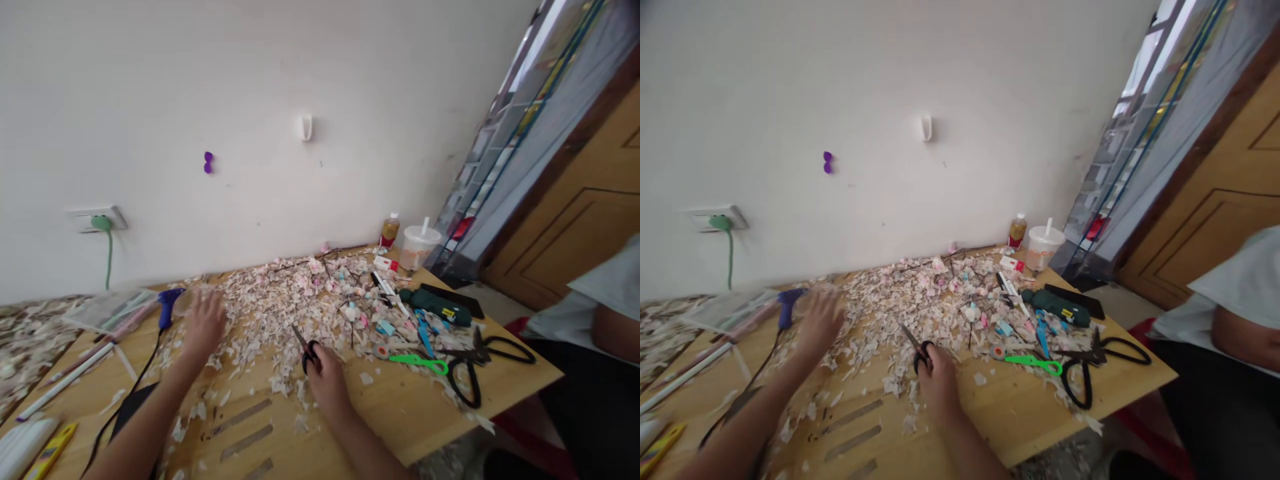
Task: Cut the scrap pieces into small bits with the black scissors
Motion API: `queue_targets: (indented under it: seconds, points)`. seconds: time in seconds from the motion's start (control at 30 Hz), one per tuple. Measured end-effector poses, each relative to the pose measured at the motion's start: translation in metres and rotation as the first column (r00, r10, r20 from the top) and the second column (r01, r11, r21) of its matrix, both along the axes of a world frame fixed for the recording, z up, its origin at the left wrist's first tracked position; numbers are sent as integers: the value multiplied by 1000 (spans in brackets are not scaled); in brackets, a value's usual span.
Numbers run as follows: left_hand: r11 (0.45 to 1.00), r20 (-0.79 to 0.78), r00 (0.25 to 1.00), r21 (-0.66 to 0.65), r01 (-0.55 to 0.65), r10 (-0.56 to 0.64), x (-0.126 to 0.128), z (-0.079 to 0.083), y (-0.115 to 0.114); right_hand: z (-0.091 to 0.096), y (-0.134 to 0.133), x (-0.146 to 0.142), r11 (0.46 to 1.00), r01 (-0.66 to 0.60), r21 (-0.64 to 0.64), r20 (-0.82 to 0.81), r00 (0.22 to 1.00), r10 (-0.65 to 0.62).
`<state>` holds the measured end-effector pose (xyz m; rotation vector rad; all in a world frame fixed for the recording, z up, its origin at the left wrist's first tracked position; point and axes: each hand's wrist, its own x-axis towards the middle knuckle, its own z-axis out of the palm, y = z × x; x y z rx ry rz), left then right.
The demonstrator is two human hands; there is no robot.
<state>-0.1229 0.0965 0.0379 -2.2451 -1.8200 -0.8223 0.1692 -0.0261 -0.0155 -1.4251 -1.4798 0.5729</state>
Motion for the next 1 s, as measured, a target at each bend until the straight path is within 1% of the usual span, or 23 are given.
queue_targets:
  seconds: [0.03, 0.07, 0.13, 0.17, 0.23, 0.3, 0.43, 0.53, 0.57, 0.63, 0.73, 0.8, 0.9, 1.0]
  points:
    - [998, -40, 997, -22, 61, -62, 19, -10, -8, 1, 0, 0, 1000, 0, -2, 12, 1000, 0]
    - [993, -53, 993, -68, 97, -101, 36, -20, -16, 3, -1, 0, 1000, -3, -7, 24, 1000, 3]
    - [976, -35, 992, -185, 115, -124, 66, -37, -27, 4, -2, -1, 1000, -9, -24, 37, 999, 10]
    - [963, -30, 991, -243, 116, -127, 77, -43, -30, 4, -2, -1, 999, -10, -31, 36, 999, 11]
    - [939, -25, 988, -315, 136, -152, 94, -48, -33, 4, -1, -1, 999, -7, -32, 20, 1000, 7]
    - [930, -16, 981, -320, 179, -195, 103, -47, -33, 3, 0, -1, 1000, -4, -25, 1, 1000, 4]
    - [929, -10, 964, -270, 254, -267, 110, -42, -32, 3, 2, -1, 1000, 5, -27, 10, 1000, -5]
    - [931, 19, 957, -230, 285, -288, 105, -45, -32, 4, 3, 0, 999, 13, -37, 38, 999, -11]
    - [939, 37, 962, -208, 273, -271, 102, -46, -32, 5, 2, 1, 999, 14, -40, 46, 999, -12]
    - [968, 67, 978, -145, 207, -199, 96, -46, -31, 4, 2, 1, 999, 9, -46, 53, 999, -7]
    - [997, 82, 994, -42, 69, -66, 88, -39, -28, 1, 2, 2, 999, -11, -49, 21, 1000, 12]
    - [998, 96, 995, -52, 46, -41, 87, -29, -26, -2, 3, 2, 999, -21, -46, -12, 1000, 20]
    - [988, 193, 980, -134, 80, -53, 91, -14, -24, -5, 4, 2, 999, -30, -31, -49, 998, 28]
    - [979, 256, 965, -173, 110, -63, 95, -6, -25, -4, 2, 4, 1000, 8, 24, -77, 997, -7]
